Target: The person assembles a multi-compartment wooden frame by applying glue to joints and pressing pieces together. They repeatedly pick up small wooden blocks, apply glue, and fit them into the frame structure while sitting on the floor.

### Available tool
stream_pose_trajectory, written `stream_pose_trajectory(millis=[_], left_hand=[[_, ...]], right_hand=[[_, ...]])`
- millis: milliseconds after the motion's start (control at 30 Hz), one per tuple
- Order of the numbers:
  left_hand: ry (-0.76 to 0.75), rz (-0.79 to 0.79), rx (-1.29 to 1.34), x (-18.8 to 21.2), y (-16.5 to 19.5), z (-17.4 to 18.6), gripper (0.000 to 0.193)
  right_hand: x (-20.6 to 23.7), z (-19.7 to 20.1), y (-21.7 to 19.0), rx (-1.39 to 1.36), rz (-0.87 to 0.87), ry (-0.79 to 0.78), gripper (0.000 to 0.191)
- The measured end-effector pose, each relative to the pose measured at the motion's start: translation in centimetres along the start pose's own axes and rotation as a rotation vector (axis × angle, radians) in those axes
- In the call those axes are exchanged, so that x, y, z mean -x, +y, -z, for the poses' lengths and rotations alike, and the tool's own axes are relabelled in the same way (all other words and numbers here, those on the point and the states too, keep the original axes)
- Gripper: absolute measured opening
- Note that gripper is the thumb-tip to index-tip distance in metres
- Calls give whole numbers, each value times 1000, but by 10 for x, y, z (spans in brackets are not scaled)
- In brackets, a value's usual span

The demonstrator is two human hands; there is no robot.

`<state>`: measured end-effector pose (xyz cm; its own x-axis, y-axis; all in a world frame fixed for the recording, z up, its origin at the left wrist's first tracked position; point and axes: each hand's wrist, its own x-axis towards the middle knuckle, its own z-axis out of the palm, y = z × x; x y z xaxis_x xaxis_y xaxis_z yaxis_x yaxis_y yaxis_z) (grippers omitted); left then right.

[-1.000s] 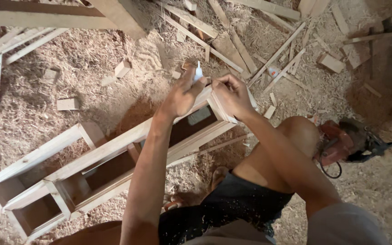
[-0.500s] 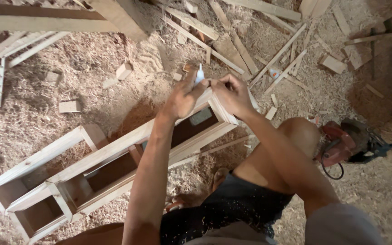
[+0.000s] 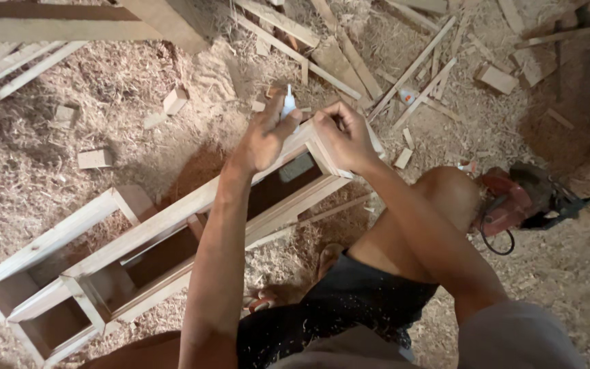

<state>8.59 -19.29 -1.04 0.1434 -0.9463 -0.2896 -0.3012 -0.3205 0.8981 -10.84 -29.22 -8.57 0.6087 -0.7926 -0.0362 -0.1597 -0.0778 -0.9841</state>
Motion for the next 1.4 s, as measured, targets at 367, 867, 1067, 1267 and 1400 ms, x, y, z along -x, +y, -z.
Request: stream_pose_trajectory(millis=[367,867,1067,1267,1400], left_hand=[[-23,-61,113,2,-3,1,76],[267,-563,-254,4,-28,-13,53],[45,-165,-220,13,-12,-3,57],[23,-157,-284,13,-8,3,53],[77,-173,-377,8,-7,3,58]], right_hand=[[60,31,-37,-140,-167,-36,17],[135,10,-101,960,534,-5,35],[60,32,-75,753,517,155,7],[-98,15,-49,602,538,-224,12],[-168,-39,-20,709,655,-376,11]])
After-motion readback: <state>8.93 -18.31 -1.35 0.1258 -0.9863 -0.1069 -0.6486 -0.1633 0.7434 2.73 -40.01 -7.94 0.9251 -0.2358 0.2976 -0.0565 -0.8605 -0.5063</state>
